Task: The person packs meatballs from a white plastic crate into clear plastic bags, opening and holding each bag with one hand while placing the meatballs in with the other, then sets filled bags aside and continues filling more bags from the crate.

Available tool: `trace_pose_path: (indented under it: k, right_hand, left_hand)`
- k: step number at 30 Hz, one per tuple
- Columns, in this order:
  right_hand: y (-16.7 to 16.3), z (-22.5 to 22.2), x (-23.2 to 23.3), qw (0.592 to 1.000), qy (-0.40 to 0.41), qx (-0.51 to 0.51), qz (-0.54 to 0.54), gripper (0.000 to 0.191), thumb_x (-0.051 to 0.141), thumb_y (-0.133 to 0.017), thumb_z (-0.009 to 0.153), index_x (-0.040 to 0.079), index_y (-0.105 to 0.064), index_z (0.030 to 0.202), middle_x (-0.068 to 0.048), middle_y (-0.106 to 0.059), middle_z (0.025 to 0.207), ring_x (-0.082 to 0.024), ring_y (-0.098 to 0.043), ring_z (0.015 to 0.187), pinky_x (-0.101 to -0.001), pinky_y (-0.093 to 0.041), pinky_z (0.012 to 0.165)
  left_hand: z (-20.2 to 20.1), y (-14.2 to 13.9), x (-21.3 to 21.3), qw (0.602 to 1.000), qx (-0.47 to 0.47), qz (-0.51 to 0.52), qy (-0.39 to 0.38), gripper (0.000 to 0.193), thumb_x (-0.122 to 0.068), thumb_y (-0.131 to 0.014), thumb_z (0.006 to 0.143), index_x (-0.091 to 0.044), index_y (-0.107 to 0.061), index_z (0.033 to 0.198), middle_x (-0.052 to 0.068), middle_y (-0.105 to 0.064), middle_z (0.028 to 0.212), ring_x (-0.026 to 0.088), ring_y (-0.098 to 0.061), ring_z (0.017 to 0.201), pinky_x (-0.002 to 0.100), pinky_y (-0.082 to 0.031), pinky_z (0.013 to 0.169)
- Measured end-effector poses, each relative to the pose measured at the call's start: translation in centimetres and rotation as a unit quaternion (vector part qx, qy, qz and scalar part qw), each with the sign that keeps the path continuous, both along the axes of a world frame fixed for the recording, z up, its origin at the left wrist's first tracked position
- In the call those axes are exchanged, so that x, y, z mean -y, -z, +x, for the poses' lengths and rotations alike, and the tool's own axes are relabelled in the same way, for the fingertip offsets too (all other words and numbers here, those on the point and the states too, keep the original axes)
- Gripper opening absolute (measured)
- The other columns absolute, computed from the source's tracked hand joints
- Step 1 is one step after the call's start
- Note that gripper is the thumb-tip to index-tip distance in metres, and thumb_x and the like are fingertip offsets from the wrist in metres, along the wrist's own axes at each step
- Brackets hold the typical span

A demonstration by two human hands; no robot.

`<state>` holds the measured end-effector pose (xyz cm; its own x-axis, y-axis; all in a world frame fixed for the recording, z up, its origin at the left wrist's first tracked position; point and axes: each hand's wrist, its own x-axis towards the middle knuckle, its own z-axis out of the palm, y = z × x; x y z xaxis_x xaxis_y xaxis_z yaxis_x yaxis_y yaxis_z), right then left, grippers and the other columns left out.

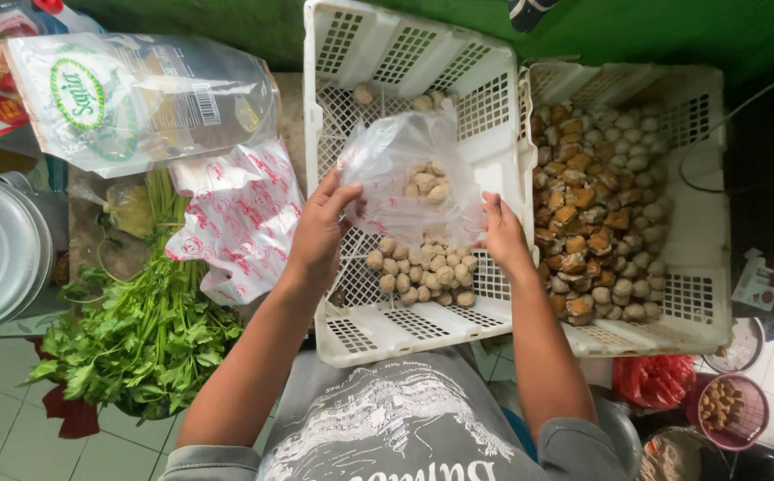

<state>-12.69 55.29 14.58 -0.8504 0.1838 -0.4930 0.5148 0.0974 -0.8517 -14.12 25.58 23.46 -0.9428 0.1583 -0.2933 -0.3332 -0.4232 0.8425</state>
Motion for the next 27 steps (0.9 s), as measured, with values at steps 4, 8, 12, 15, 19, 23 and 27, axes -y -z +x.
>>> trace_pose_path:
  k: [4, 8, 12, 15, 19, 23, 27]
  right_hand:
    - [1.7, 5.0, 1.3, 0.901, -0.242, -0.076, 0.352, 0.029, 0.021, -0.059, 0.108, 0.013, -0.068, 0.134, -0.017, -0.073, 0.124, -0.034, -0.072, 0.112, -0.0439, -0.058, 0.098]
    - [1.9, 7.2, 2.7, 0.828, -0.381, -0.078, 0.403, 0.050, 0.017, -0.076, 0.079, 0.006, -0.057, 0.124, -0.021, -0.059, 0.127, -0.045, -0.066, 0.100, -0.0524, -0.053, 0.084]
    - [-1.2, 6.4, 3.0, 0.803, -0.409, -0.049, 0.431, 0.043, 0.021, -0.075, 0.084, 0.005, -0.059, 0.121, -0.019, -0.064, 0.118, -0.042, -0.067, 0.101, -0.0512, -0.054, 0.085]
    - [-5.1, 5.2, 2.9, 0.848, -0.399, -0.065, 0.342, 0.041, 0.023, -0.078, 0.084, 0.006, -0.063, 0.118, -0.017, -0.070, 0.112, -0.034, -0.070, 0.098, -0.0443, -0.056, 0.086]
    - [-9.5, 3.4, 4.1, 0.905, -0.345, -0.093, 0.228, 0.038, 0.020, -0.074, 0.085, 0.009, -0.069, 0.122, -0.013, -0.075, 0.108, -0.022, -0.070, 0.083, -0.0352, -0.059, 0.078]
    - [-11.5, 1.5, 4.3, 0.910, -0.296, -0.210, 0.200, 0.051, 0.014, -0.068, 0.088, 0.012, -0.063, 0.138, -0.008, -0.066, 0.128, -0.014, -0.069, 0.089, -0.0319, -0.059, 0.075]
    - [-9.9, 1.4, 2.2, 0.929, -0.254, -0.113, 0.245, 0.036, 0.021, -0.069, 0.092, 0.015, -0.070, 0.127, -0.006, -0.074, 0.119, -0.018, -0.070, 0.086, -0.0330, -0.059, 0.072]
  left_hand:
    - [1.2, 1.0, -1.8, 1.000, -0.020, 0.002, 0.000, 0.052, -0.012, -0.066, 0.093, -0.007, -0.055, 0.143, -0.001, -0.062, 0.111, 0.006, -0.058, 0.098, 0.023, -0.046, 0.090]
    - [2.1, 1.9, -3.0, 0.998, 0.021, 0.055, 0.003, 0.047, -0.013, -0.064, 0.097, -0.003, -0.063, 0.143, 0.002, -0.066, 0.107, 0.008, -0.051, 0.080, 0.025, -0.041, 0.070]
    - [2.3, 2.5, -2.9, 0.994, 0.047, 0.100, 0.012, 0.047, -0.012, -0.058, 0.098, -0.004, -0.061, 0.144, 0.004, -0.068, 0.121, 0.009, -0.057, 0.095, 0.025, -0.045, 0.083]
    - [2.1, 2.8, -2.5, 0.994, 0.055, 0.093, 0.011, 0.047, -0.012, -0.058, 0.100, -0.005, -0.062, 0.147, 0.005, -0.066, 0.126, 0.012, -0.052, 0.097, 0.028, -0.041, 0.084]
    - [2.1, 3.3, -2.5, 0.991, 0.050, 0.117, 0.037, 0.044, -0.013, -0.057, 0.098, -0.005, -0.061, 0.141, 0.007, -0.068, 0.132, 0.014, -0.065, 0.114, 0.030, -0.050, 0.101]
    - [2.3, 3.5, -2.5, 0.991, 0.035, 0.121, 0.053, 0.045, -0.014, -0.056, 0.099, -0.006, -0.060, 0.143, 0.006, -0.067, 0.133, 0.014, -0.064, 0.115, 0.032, -0.049, 0.103]
    - [2.3, 3.3, -2.2, 0.992, 0.043, 0.115, 0.032, 0.045, -0.013, -0.055, 0.099, -0.007, -0.060, 0.143, 0.006, -0.066, 0.135, 0.013, -0.062, 0.118, 0.031, -0.047, 0.105]
